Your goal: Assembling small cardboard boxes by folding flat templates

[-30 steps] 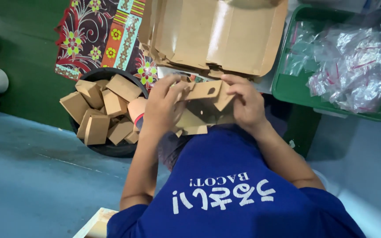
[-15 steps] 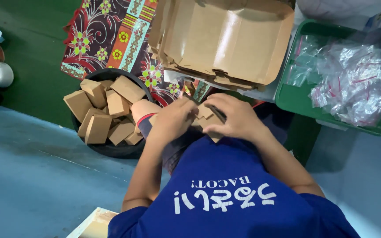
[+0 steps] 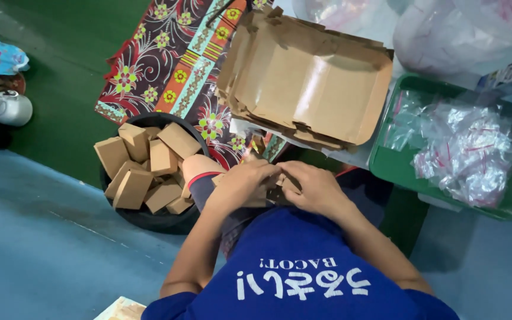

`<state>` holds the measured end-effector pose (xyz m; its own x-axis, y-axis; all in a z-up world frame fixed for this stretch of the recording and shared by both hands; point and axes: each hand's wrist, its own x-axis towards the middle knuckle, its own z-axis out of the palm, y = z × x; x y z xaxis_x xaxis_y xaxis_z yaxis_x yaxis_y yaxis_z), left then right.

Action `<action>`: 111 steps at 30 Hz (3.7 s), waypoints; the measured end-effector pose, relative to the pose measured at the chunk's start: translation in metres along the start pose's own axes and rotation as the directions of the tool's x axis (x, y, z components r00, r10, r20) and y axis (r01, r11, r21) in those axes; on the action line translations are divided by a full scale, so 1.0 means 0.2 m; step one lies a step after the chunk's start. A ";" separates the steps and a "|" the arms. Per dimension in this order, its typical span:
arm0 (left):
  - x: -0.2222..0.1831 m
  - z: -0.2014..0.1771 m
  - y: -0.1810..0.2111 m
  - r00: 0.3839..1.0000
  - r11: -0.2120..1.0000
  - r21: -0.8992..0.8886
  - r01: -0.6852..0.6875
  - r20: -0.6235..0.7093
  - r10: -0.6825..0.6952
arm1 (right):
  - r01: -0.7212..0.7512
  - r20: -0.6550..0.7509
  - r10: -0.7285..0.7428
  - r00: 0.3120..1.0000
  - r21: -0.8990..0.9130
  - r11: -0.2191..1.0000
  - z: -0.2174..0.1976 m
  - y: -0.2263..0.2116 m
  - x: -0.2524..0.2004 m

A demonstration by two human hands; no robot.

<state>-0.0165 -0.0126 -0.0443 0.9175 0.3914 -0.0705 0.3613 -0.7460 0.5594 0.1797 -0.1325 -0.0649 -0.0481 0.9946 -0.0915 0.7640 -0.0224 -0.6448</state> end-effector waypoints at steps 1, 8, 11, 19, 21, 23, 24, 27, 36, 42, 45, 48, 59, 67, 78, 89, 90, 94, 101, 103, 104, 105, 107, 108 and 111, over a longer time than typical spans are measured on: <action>0.01 0.03 -0.02 1.000 1.000 0.016 -0.007 -0.004 0.007 | -0.009 -0.028 0.008 1.000 -0.006 1.000 0.02 0.01 0.00; 0.04 0.06 -0.07 0.964 0.980 0.199 -0.018 -0.258 0.070 | -0.002 -0.325 -0.024 0.945 -0.080 0.997 0.01 0.07 0.01; 0.12 -0.13 0.04 0.858 0.865 0.501 -0.025 -0.433 0.275 | 0.061 -0.474 -0.048 0.879 0.014 0.998 -0.17 -0.04 0.03; 0.18 -0.15 0.06 0.664 0.870 0.488 0.066 -0.673 0.327 | -0.094 -0.474 0.179 0.862 0.197 0.976 -0.34 -0.14 -0.02; 0.17 -0.08 0.06 0.662 0.867 0.492 0.079 -0.676 0.324 | -0.130 -0.463 0.242 0.853 0.260 0.957 -0.32 -0.13 -0.04; 0.16 -0.06 0.10 0.708 0.861 0.502 -0.078 -0.580 0.402 | -0.076 -0.492 0.146 0.858 0.160 0.984 -0.30 -0.12 -0.04; 0.16 -0.09 0.13 0.712 0.865 0.496 -0.079 -0.579 0.397 | -0.082 -0.487 0.152 0.860 0.162 0.983 -0.30 -0.12 -0.04; 0.19 -0.16 0.20 0.736 0.855 0.487 -0.181 -0.509 0.446 | 0.015 -0.541 -0.020 0.841 -0.013 1.000 -0.28 -0.11 -0.03; 0.20 -0.18 0.17 0.904 0.949 -0.068 -0.306 -0.333 0.268 | 0.107 -0.541 -0.173 0.823 -0.150 0.983 -0.24 -0.07 -0.01; 0.20 -0.17 0.14 0.903 0.954 -0.096 -0.285 -0.360 0.233 | 0.164 -0.487 -0.272 0.830 -0.252 0.954 -0.24 -0.06 0.01; 0.21 -0.22 0.14 0.944 0.910 -0.300 -0.287 -0.252 0.215 | 0.220 -0.464 -0.323 0.825 -0.263 0.940 -0.24 -0.06 0.01; 0.21 -0.23 0.12 0.971 0.878 -0.422 -0.225 -0.173 0.166 | 0.263 -0.454 -0.348 0.820 -0.241 0.934 -0.24 -0.06 0.02; 0.17 -0.24 0.07 0.977 0.840 -0.498 -0.214 -0.105 0.187 | 0.297 -0.443 -0.311 0.841 -0.103 0.949 -0.21 0.01 0.00; 0.08 -0.14 0.01 0.979 0.943 -0.331 0.026 -0.183 -0.091 | 0.101 -0.462 -0.065 0.885 0.055 0.993 -0.23 -0.05 -0.04; -0.09 -0.21 -0.10 0.922 0.992 0.061 0.110 -0.380 -0.079 | -0.021 -0.470 0.196 0.861 0.352 0.936 -0.23 0.09 -0.10; -0.04 -0.31 0.00 0.835 0.949 -0.296 -0.111 -0.546 -0.073 | -0.107 -0.302 0.102 0.948 -0.002 0.994 -0.40 -0.09 -0.12; -0.02 -0.32 0.03 0.838 0.947 -0.301 -0.112 -0.541 -0.073 | -0.114 -0.301 0.108 0.948 -0.001 0.994 -0.39 -0.10 -0.11; 0.07 -0.32 0.07 0.872 0.935 -0.161 -0.317 -0.437 0.220 | 0.131 -0.272 -0.145 0.951 -0.067 0.989 -0.36 -0.12 -0.03; 0.06 -0.44 0.02 0.929 0.966 -0.049 -0.256 -0.288 0.231 | 0.175 -0.403 -0.099 0.910 0.156 0.972 -0.33 -0.11 -0.02; 0.02 -0.44 0.02 0.931 0.969 -0.140 -0.204 -0.332 0.148 | 0.118 -0.458 -0.004 0.889 0.221 0.968 -0.30 -0.03 -0.04; 0.01 -0.44 0.01 0.929 0.959 -0.233 -0.159 -0.365 0.066 | 0.062 -0.506 0.098 0.857 0.291 0.955 -0.29 0.01 -0.05; 0.02 -0.42 0.01 0.928 0.959 -0.230 -0.163 -0.365 0.070 | 0.063 -0.510 0.098 0.855 0.289 0.955 -0.28 0.04 -0.05; 0.03 -0.36 0.01 0.866 0.840 -0.518 -0.158 -0.482 -0.134 | -0.030 -0.492 0.289 0.821 0.469 0.883 -0.25 0.10 -0.07; 0.04 -0.33 0.00 0.867 0.838 -0.522 -0.158 -0.480 -0.136 | -0.034 -0.490 0.292 0.821 0.469 0.882 -0.26 0.08 -0.05; 0.03 -0.25 -0.01 0.803 0.772 -0.631 -0.076 -0.498 -0.328 | 0.027 -0.492 0.340 0.801 0.599 0.800 -0.28 0.04 -0.03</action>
<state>-0.0192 0.0185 -0.0049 0.5353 0.8271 0.1713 0.1046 -0.2662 0.9582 0.2225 -0.1333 -0.0279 0.5380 0.8391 0.0804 0.2250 -0.0510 -0.9730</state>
